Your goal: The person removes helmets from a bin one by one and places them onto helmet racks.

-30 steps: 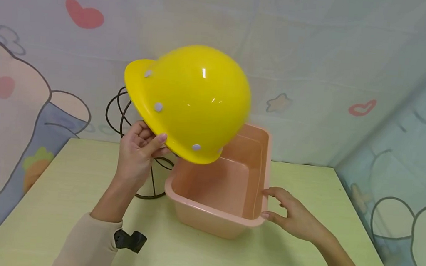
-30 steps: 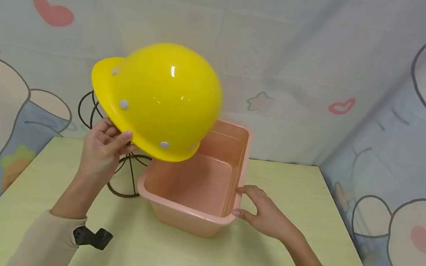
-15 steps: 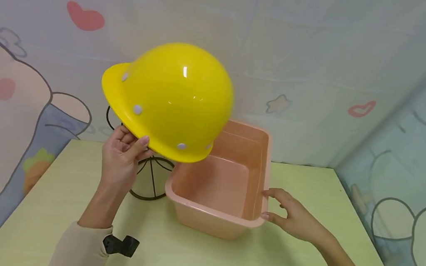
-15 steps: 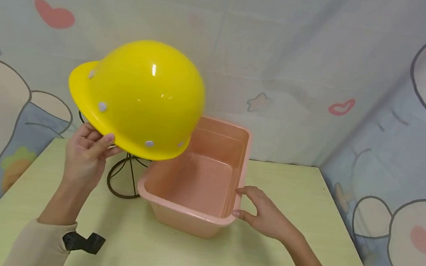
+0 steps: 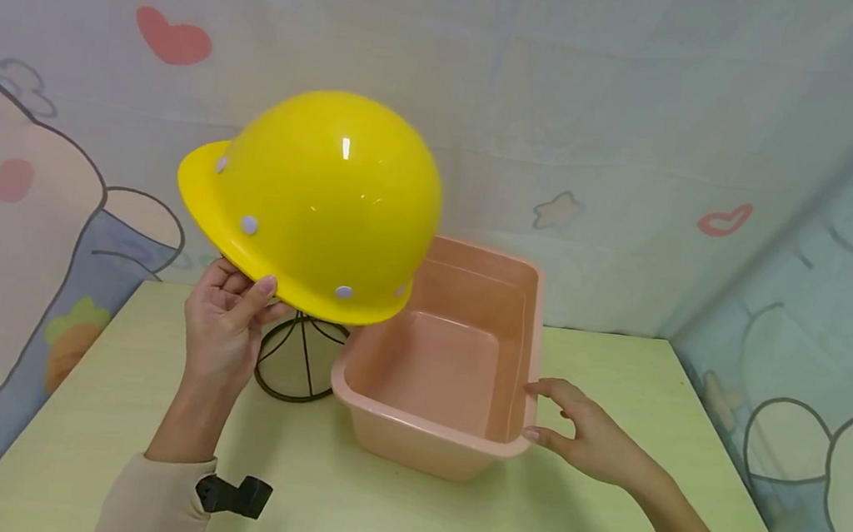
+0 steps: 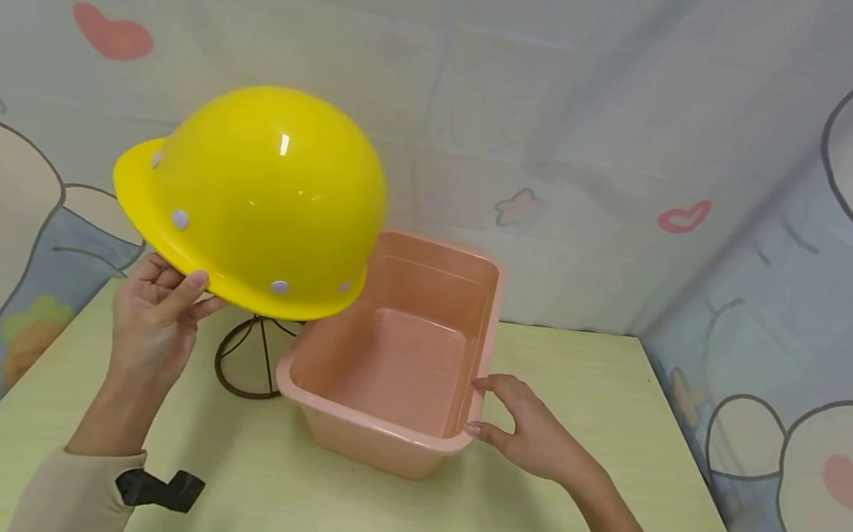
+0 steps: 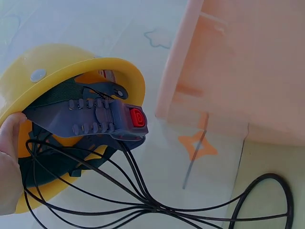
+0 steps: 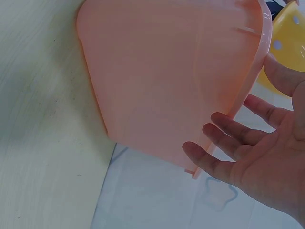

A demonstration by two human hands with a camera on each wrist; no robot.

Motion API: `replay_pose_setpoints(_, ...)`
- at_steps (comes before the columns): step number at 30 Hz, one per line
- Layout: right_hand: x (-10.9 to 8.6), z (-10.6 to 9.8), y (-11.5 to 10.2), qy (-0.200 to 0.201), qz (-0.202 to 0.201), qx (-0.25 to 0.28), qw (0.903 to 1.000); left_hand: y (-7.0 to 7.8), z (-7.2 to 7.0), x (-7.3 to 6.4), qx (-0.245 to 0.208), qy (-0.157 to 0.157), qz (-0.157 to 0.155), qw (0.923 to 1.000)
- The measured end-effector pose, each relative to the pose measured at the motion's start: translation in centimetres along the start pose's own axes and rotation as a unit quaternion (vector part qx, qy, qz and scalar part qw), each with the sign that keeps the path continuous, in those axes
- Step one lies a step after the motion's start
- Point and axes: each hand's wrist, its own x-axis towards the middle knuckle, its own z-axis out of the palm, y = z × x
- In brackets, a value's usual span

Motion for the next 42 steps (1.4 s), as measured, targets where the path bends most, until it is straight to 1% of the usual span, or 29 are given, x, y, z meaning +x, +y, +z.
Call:
replay_pose_setpoints(2,0.0,0.0,0.0,0.0,-0.001,-0.001,1.0,0.0,-0.2,0.0,-0.009,0.005,-0.001,0.9999)
replay_pose_setpoints(6,0.0,0.0,0.0,0.0,-0.004,-0.004,1.0,-0.1,-0.6,0.0,-0.007,0.021,-0.002,0.9998)
replay_pose_setpoints(7,0.0,0.0,0.0,0.001,-0.004,-0.005,1.0,-0.1,-0.7,0.0,-0.016,0.024,-0.003,0.9996)
replay_pose_setpoints(13,0.0,0.0,-0.1,-0.001,-0.002,-0.003,1.0,-0.2,-1.2,-0.1,-0.037,0.046,-0.003,0.9983)
replay_pose_setpoints(21,-0.1,-0.1,-0.1,0.003,-0.002,-0.007,1.0,-0.4,-2.1,-0.2,-0.052,0.072,0.001,0.9961)
replay_pose_setpoints(29,0.0,-0.1,-0.3,0.002,-0.004,-0.005,1.0,-0.5,-2.5,-0.3,-0.062,0.077,0.001,0.9951)
replay_pose_setpoints(35,0.0,-0.1,-0.3,-0.003,0.001,0.005,1.0,-0.7,-2.8,-0.3,-0.055,0.083,-0.01,0.995)
replay_pose_setpoints(42,0.0,0.0,-0.2,-0.001,-0.001,-0.006,1.0,-1.0,-3.1,-0.3,-0.053,0.088,-0.022,0.9944)
